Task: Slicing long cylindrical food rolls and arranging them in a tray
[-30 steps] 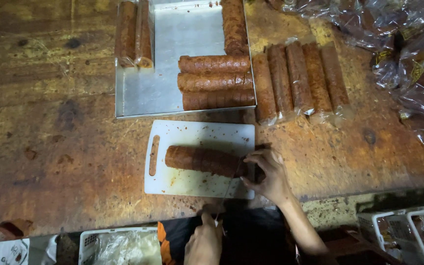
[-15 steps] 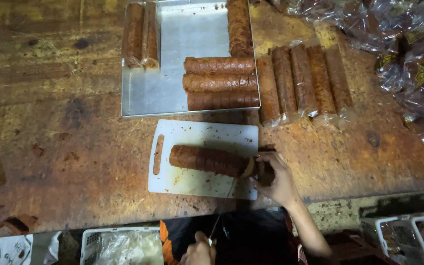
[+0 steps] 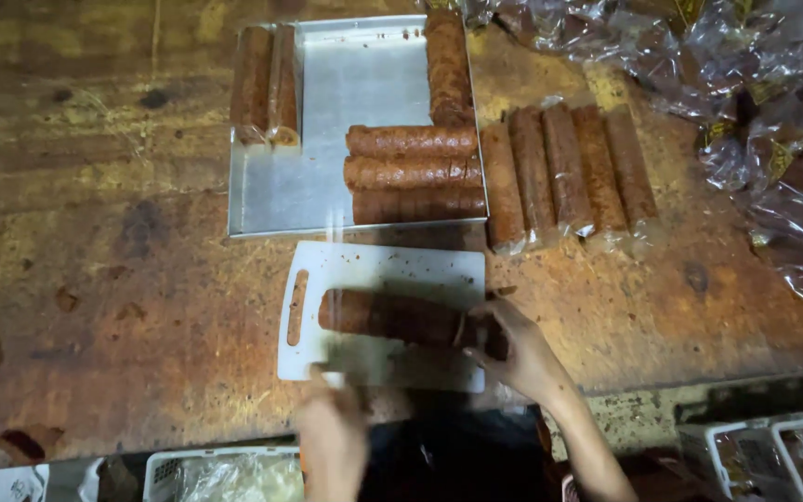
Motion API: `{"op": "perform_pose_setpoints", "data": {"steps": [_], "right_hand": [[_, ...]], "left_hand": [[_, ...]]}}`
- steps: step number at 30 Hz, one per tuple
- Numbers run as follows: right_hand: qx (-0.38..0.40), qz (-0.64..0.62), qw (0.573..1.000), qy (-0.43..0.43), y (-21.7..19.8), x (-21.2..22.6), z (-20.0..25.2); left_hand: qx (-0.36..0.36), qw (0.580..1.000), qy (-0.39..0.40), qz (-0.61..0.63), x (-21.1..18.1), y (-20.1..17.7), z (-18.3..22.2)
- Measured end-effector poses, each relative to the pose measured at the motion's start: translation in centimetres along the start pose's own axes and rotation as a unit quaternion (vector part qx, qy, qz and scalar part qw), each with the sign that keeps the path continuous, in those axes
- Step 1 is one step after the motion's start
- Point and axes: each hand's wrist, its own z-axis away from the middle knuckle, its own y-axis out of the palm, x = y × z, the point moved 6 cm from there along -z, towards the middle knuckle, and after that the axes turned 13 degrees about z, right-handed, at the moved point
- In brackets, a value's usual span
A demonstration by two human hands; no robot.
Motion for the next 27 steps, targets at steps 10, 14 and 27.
{"op": "perform_pose_setpoints", "data": {"steps": [10, 14, 27], "right_hand": [[0.113, 0.005, 0.993, -0.026, 0.0, 1.9, -2.4], [0.136, 0.037, 0.99, -0.028, 1.6, 1.5, -2.4], [0.021, 0.042, 0.991, 0.124, 3.1, 3.3, -7.8]], "left_hand": [[-0.21, 0.961, 0.162, -0.081, 5.1, -7.9, -4.8], [-0.184, 0.945, 0.265, -0.046, -3.1, -5.7, -3.9], [0.047, 0.942, 0.234, -0.237, -14.3, 2.4, -12.0]]}}
